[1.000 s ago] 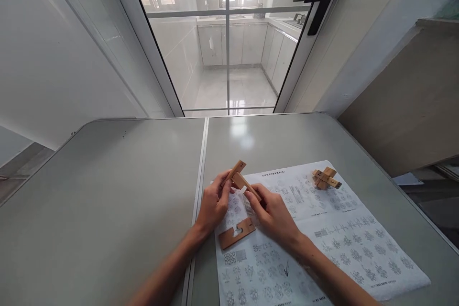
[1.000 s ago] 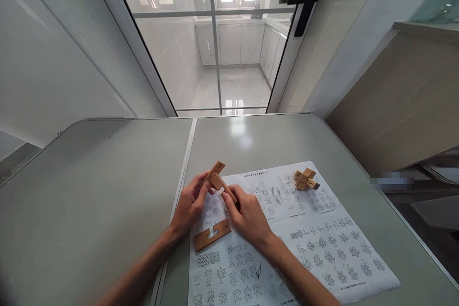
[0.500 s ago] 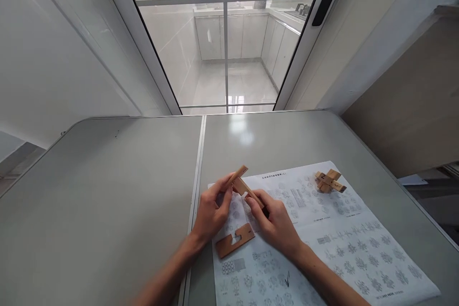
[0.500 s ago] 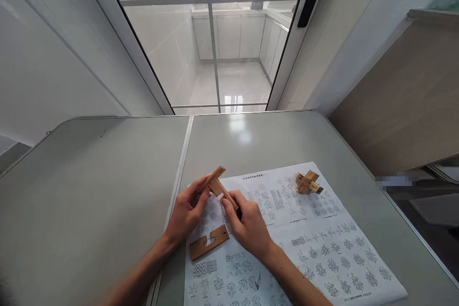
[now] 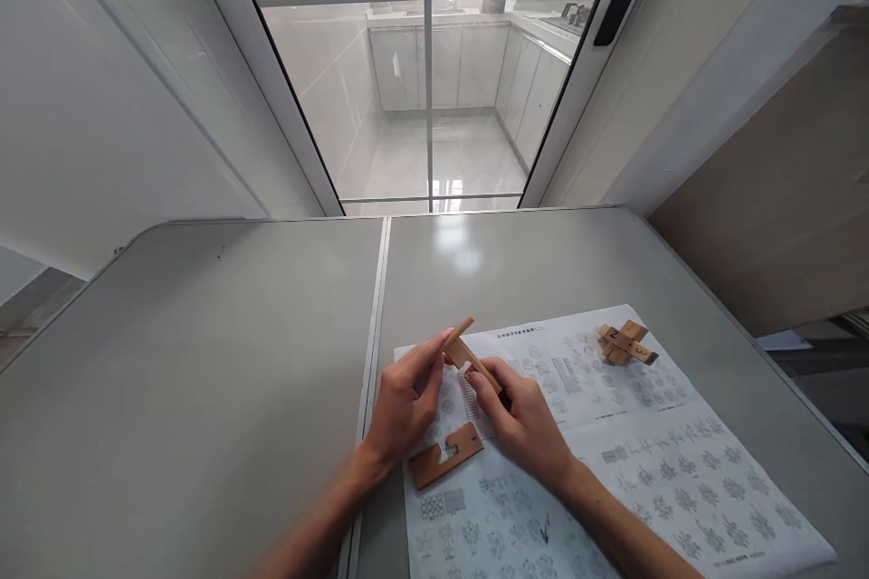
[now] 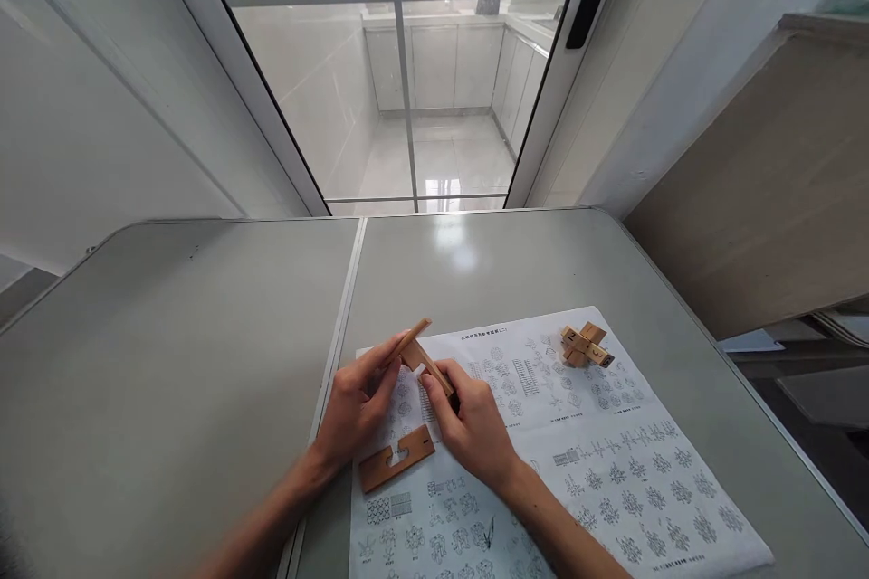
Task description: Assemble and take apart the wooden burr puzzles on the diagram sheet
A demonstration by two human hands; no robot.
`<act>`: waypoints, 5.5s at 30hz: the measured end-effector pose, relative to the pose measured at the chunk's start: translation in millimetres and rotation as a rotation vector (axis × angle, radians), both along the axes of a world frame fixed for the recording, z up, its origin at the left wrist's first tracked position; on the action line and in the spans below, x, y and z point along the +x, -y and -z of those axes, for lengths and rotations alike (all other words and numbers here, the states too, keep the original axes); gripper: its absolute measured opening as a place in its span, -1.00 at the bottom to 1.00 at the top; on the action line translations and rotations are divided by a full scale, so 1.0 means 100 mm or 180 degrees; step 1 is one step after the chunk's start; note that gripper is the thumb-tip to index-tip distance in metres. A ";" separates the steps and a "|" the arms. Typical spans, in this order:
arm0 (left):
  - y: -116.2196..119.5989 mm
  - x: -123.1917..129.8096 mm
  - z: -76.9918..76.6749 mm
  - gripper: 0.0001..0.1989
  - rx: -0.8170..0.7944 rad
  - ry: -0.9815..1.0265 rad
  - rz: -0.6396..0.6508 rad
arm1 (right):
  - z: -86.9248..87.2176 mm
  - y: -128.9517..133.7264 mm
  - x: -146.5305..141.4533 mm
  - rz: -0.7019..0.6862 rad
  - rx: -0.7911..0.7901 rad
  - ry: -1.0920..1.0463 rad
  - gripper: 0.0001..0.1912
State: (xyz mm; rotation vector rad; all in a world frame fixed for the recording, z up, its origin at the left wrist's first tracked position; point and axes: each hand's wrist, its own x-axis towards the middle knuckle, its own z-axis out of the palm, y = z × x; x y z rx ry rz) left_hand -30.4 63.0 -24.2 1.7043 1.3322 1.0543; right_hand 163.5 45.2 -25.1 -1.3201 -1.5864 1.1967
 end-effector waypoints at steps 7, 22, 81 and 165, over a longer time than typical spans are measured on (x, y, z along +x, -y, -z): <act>0.00 0.01 -0.02 -0.58 -0.0023 -0.0014 0.0058 | -0.02 -0.01 0.00 -0.0008 -0.0020 -0.0001 -0.62; -0.01 -0.04 0.02 -0.55 0.0065 -0.0116 0.0272 | -0.01 0.00 0.03 -0.0064 -0.0076 -0.0054 -0.58; 0.01 -0.01 0.05 -0.48 0.1688 -0.1187 0.0204 | -0.04 -0.06 0.16 -0.0529 -0.0357 -0.0346 -0.56; 0.01 -0.01 0.07 -0.53 0.1825 -0.1525 0.0300 | -0.01 -0.06 0.19 -0.0605 -0.0289 -0.0184 -0.57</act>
